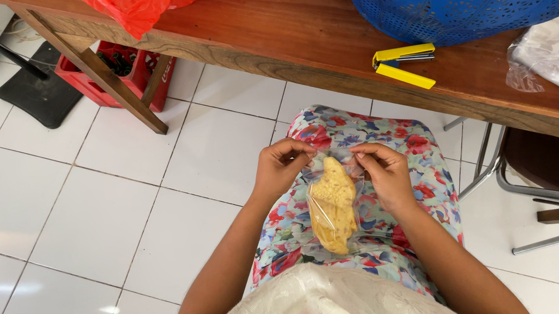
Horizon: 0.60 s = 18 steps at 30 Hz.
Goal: The person places fried snacks into small clear plastic bags and seals them using a yellow handheld stapler. The person repeats this process for multiple bags, placing the finished packages into a red plastic bag on the table.
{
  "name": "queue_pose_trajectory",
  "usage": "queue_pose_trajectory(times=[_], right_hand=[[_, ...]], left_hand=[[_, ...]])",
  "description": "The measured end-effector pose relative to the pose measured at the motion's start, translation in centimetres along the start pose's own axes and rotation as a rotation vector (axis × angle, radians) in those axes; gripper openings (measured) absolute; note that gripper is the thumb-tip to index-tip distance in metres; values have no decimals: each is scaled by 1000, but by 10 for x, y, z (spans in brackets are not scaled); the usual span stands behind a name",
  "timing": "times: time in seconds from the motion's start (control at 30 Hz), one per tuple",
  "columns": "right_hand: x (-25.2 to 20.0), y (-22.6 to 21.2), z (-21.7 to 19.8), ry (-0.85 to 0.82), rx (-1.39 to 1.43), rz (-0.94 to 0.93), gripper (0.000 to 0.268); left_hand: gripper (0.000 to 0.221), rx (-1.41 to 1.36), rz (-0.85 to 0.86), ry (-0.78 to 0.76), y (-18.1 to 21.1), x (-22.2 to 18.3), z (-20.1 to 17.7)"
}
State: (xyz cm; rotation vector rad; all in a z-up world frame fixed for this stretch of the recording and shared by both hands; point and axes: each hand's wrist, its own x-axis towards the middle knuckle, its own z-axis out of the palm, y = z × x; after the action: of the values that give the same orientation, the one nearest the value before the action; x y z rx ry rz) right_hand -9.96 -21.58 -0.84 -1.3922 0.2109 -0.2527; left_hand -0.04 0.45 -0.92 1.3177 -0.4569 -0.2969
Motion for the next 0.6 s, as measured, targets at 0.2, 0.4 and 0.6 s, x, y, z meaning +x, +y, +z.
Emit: queue_pose_trajectory(times=[0.2, 0.4, 0.6], right_hand=[[1, -2, -9, -21, 89, 72, 19], [-3, -22, -7, -86, -56, -54, 16], [-6, -51, -2, -65, -230, 39, 26]], left_hand=[[11, 98, 38, -61, 17, -4, -1], [11, 400, 99, -69, 51, -3, 12], [23, 503, 96, -85, 78, -2, 20]])
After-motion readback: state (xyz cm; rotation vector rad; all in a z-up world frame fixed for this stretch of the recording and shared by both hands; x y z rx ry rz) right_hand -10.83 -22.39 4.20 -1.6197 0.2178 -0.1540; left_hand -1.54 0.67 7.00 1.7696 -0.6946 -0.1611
